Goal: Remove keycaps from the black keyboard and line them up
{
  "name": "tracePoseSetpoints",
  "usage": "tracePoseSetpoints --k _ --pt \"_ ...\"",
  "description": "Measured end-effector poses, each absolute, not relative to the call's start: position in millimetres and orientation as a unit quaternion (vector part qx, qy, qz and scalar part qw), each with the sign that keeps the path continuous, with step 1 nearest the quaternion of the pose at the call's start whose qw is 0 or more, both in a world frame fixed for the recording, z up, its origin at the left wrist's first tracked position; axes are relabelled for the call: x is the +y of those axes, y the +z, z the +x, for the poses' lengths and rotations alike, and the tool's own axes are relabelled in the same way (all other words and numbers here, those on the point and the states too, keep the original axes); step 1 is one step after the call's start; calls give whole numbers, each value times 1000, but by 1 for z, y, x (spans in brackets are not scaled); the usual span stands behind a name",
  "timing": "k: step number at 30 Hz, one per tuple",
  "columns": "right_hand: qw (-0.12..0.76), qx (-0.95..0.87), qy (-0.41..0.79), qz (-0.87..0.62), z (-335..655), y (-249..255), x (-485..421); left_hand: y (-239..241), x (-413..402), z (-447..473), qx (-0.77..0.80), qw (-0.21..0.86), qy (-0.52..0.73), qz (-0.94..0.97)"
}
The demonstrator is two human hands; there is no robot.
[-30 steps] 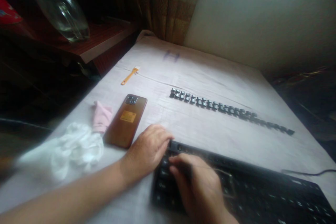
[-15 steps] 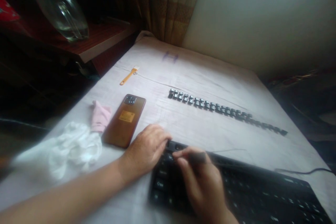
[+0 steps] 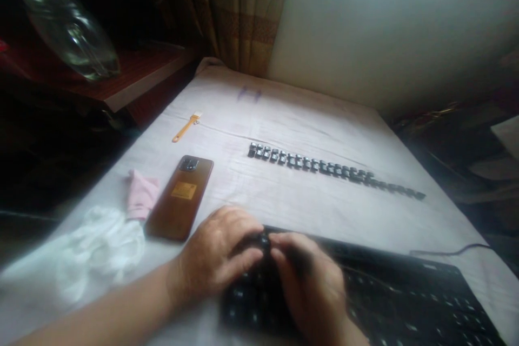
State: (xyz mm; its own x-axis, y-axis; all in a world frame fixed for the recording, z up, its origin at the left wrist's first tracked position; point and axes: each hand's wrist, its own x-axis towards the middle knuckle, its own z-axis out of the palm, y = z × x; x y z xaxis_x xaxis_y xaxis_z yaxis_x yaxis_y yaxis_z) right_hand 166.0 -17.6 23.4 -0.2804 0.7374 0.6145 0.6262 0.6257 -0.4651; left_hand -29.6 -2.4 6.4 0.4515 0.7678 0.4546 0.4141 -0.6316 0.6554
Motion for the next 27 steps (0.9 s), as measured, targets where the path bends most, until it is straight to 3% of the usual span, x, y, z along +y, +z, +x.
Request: tracePoseSetpoints --k 15,21,27 --pt "430 -801 52 -413 168 23 -18 5 -1 -28 380 241 379 808" --pt "360 -821 -31 -443 177 26 -13 1 0 -29 398 246 380 798" --pt "289 -845 -5 -450 178 26 -16 0 3 -29 420 250 382 784"
